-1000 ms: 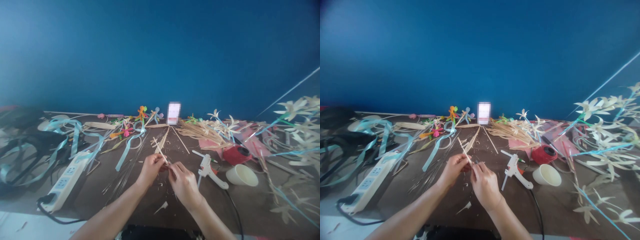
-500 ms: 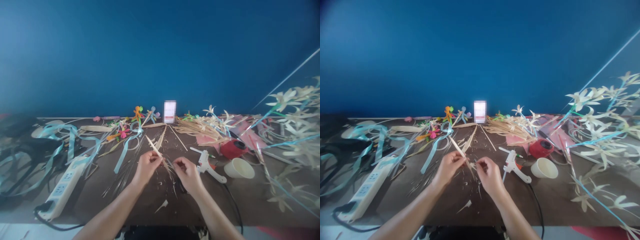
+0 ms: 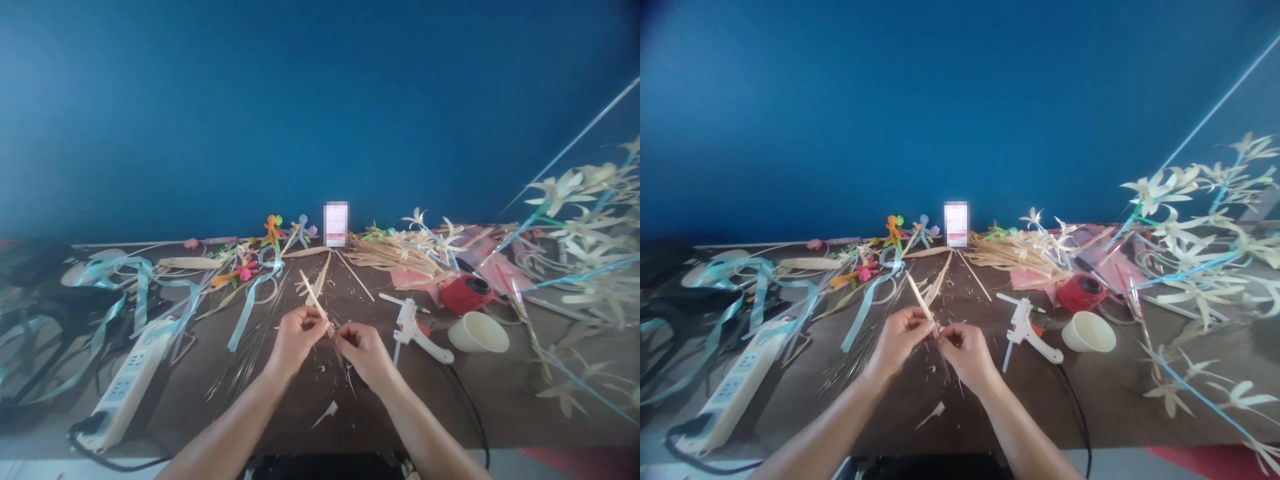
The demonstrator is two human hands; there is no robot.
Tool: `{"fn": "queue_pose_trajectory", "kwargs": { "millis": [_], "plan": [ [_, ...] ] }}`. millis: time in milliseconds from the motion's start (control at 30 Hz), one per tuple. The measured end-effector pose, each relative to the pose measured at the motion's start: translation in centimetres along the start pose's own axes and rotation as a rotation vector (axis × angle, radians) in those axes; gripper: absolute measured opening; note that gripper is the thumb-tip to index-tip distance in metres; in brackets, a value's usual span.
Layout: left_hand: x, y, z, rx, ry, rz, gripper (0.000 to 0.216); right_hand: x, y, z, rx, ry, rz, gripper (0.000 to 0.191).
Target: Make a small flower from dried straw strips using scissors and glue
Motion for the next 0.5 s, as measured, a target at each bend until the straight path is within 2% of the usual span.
{"fn": "queue_pose_trajectory", "kwargs": {
  "millis": [167,333,500],
  "plan": [
    [-0.5,0.2,-0.6,0.155,0.231,-0.043,0.013,-0.4,0.2,0.3,-0.017,-0.087,0.055,0.021],
    [-0.9,0.5,-1.1,0.151,0.264,-0.018,0.011,-0.7,0.6,-0.1,-0.022,-0.078,0.126,0.021],
    [-0.9,0.4,-1.4,0.233,0.409,0.014,0.012,-1.2,0.5,0.2,-0.041,-0.103,0.075,0.018]
  ]
}}
Point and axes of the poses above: each hand's wrist, its own y-axis away from the middle knuckle, its own x-axis out of the back of the hand, z = x × y, the point moved 2 cm from there along -y, towards the middle knuckle, and after that the axes turned 6 degrees about y, right-handed, at the moved point
